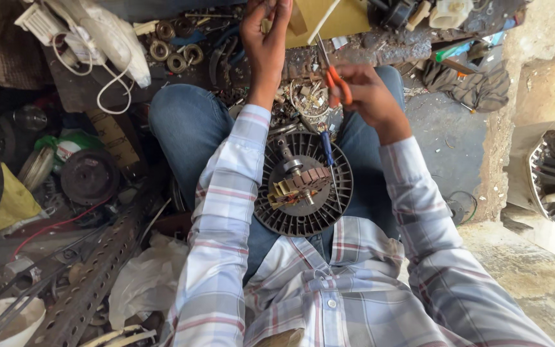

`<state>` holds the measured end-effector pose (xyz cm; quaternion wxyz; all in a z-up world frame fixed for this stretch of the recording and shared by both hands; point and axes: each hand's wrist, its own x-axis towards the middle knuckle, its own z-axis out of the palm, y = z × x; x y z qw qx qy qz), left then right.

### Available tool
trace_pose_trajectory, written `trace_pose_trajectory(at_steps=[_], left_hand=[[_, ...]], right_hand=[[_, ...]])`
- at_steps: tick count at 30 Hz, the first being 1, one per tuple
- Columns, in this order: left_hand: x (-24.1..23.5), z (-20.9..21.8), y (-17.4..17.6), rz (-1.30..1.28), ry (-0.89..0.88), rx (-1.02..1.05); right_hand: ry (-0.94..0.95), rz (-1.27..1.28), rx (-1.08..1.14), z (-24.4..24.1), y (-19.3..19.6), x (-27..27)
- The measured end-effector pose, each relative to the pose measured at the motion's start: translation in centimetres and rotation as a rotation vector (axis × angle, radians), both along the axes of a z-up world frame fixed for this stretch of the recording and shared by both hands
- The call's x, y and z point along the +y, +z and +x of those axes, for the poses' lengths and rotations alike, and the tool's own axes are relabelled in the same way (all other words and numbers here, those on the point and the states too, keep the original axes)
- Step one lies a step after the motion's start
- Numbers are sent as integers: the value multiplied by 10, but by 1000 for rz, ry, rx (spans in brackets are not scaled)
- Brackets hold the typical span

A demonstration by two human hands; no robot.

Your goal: The person disassembles and services a ceiling fan motor, using a screwdriver to remove components, cutting and placing insulation material, and handling copper wire within the motor assembly.

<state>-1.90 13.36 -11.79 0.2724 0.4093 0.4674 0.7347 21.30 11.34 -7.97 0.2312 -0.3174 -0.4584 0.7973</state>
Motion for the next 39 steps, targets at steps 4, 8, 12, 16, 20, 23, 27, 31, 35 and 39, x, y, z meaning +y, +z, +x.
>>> trace_pose_trajectory(at_steps=[4,8,12,16,20,23,27,31,35,39], left_hand=[[3,2,-9,-21,1,-47],[4,5,-14,9,-10,-11],[4,4,-16,14,-10,52],[7,-1,-18,3,44,-70],[3,-18,0,105,144,-204],[-5,-28,27,191,124,-190],[-18,-33,61,135,85,-110],[-45,-35,99,84,59,-3],[-88,-33,139,-89,94,32],[-161,-16,178,-288,101,167]], right_hand=[[73,55,2,-1,1,-9],[85,57,73,-21,3,-7],[58,111,-46,-36,5,1],[10,250,-160,-34,13,10],[14,979,-843,-24,36,30],[6,1249,-949,-23,41,49],[15,1424,-874,-23,27,76],[38,1348,-799,-21,7,99],[-65,1227,-706,-6,14,94],[-281,1229,-648,19,67,23]])
